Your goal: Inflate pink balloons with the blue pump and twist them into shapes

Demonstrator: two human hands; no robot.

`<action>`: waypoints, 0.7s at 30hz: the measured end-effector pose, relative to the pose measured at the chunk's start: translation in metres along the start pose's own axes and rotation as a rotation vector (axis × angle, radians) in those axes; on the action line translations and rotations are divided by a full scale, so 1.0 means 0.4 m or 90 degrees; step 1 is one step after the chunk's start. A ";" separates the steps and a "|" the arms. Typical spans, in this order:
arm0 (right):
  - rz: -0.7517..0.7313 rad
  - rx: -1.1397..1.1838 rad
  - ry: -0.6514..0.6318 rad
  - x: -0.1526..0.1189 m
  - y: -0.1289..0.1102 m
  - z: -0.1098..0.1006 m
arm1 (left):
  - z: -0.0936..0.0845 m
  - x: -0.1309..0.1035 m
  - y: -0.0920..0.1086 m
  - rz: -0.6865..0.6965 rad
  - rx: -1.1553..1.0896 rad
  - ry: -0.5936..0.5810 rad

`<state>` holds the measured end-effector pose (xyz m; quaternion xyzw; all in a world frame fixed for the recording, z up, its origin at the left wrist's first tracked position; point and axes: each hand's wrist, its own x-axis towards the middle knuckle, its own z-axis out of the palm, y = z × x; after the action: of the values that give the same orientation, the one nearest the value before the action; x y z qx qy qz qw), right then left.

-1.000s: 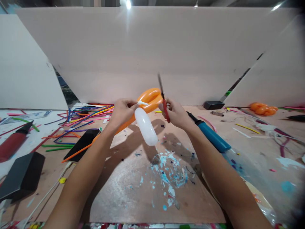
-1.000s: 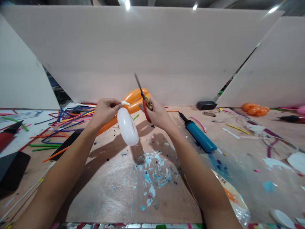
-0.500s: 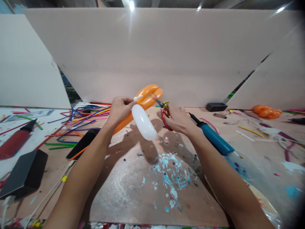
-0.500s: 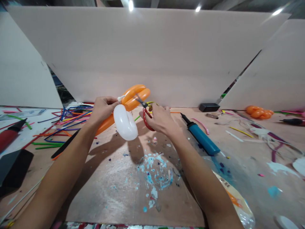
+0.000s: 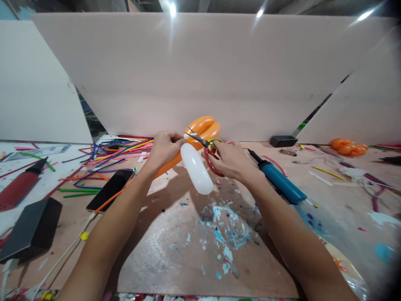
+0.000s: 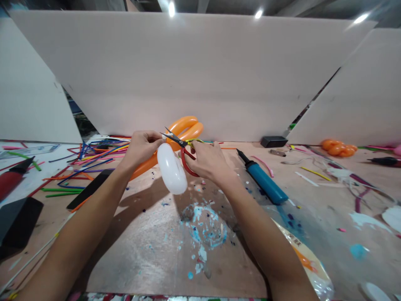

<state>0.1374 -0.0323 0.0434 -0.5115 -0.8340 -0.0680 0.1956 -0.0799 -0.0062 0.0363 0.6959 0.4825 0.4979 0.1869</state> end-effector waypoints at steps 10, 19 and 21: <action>0.008 -0.015 0.012 -0.003 -0.004 -0.011 | 0.006 -0.004 -0.001 0.003 0.032 -0.013; 0.020 -0.025 -0.001 -0.009 -0.007 -0.014 | -0.002 -0.007 0.012 0.002 0.043 -0.008; 0.026 -0.023 -0.003 -0.008 -0.006 -0.010 | 0.000 -0.008 0.012 -0.002 0.043 -0.010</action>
<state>0.1378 -0.0373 0.0461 -0.5318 -0.8226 -0.0778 0.1856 -0.0775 -0.0111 0.0383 0.7051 0.4984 0.4755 0.1682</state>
